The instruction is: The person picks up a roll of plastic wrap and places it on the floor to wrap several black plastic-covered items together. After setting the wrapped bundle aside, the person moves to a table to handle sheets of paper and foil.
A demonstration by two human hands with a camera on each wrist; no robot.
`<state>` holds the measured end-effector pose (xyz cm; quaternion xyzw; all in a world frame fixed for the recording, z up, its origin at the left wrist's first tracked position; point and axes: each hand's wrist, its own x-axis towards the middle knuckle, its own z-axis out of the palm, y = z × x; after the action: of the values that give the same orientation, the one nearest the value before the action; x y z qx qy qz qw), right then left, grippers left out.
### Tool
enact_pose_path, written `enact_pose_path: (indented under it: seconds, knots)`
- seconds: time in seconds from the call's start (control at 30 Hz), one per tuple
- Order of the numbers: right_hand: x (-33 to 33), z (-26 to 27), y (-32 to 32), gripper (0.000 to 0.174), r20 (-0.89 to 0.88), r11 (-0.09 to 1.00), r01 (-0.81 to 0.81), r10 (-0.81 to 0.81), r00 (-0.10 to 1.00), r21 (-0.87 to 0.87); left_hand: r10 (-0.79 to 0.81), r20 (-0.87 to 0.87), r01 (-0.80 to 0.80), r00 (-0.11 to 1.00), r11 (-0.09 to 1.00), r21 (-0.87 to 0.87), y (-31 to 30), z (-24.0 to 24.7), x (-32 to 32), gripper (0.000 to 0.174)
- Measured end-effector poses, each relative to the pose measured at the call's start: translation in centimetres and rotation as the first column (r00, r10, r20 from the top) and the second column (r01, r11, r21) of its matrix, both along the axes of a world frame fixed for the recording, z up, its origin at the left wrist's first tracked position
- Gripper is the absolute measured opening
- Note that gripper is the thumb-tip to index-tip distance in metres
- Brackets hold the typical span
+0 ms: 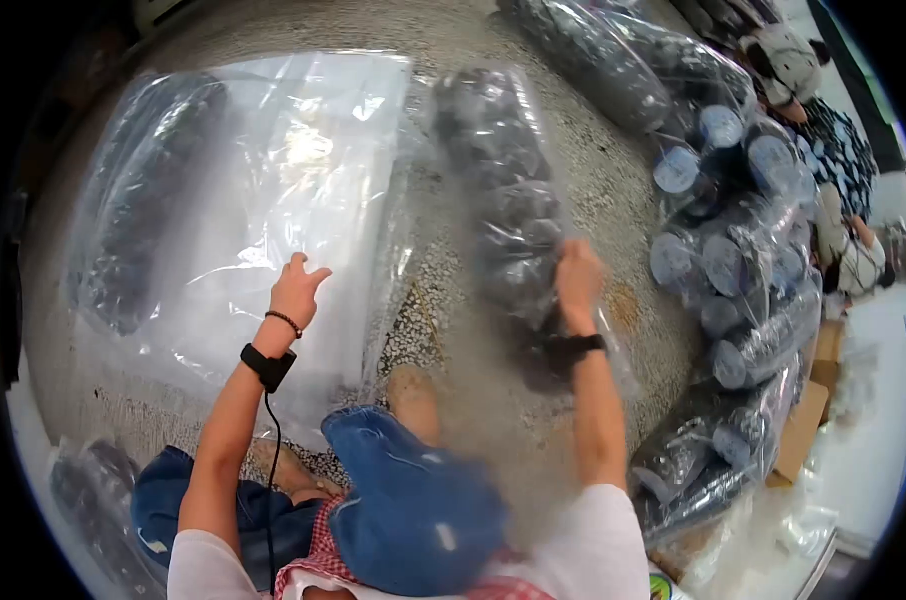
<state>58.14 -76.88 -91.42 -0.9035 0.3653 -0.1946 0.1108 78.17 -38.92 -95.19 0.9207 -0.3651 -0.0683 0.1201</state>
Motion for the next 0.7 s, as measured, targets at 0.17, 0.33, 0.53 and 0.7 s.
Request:
enact_pose_path:
  seconds: [0.17, 0.33, 0.53, 0.7]
  knots:
    - [-1.6, 6.0, 2.0, 0.03, 0.192, 0.929, -0.256, 0.21, 0.959, 0.266, 0.083, 0.02, -0.075, 0.996, 0.957, -0.28, 2.1, 4.2, 5.0, 0.051]
    - [-7.3, 15.0, 4.0, 0.042, -0.152, 0.751, -0.455, 0.581, 0.799, 0.478, 0.118, -0.244, -0.23, 0.963, 0.832, -0.505, 1.1, 9.1, 6.3, 0.064]
    - [-0.1, 11.8, 7.5, 0.041, -0.016, 0.495, -0.342, 0.585, 0.811, 0.799, -0.007, -0.047, -0.02, 0.999, 0.831, -0.556, -1.1, 17.7, 2.6, 0.071]
    - [14.7, 7.1, 15.7, 0.021, 0.311, 0.074, -0.311, 0.018, 0.95, 0.948, -0.119, -0.054, 0.085, 0.991, 0.903, -0.421, -2.6, 19.1, -1.5, 0.067]
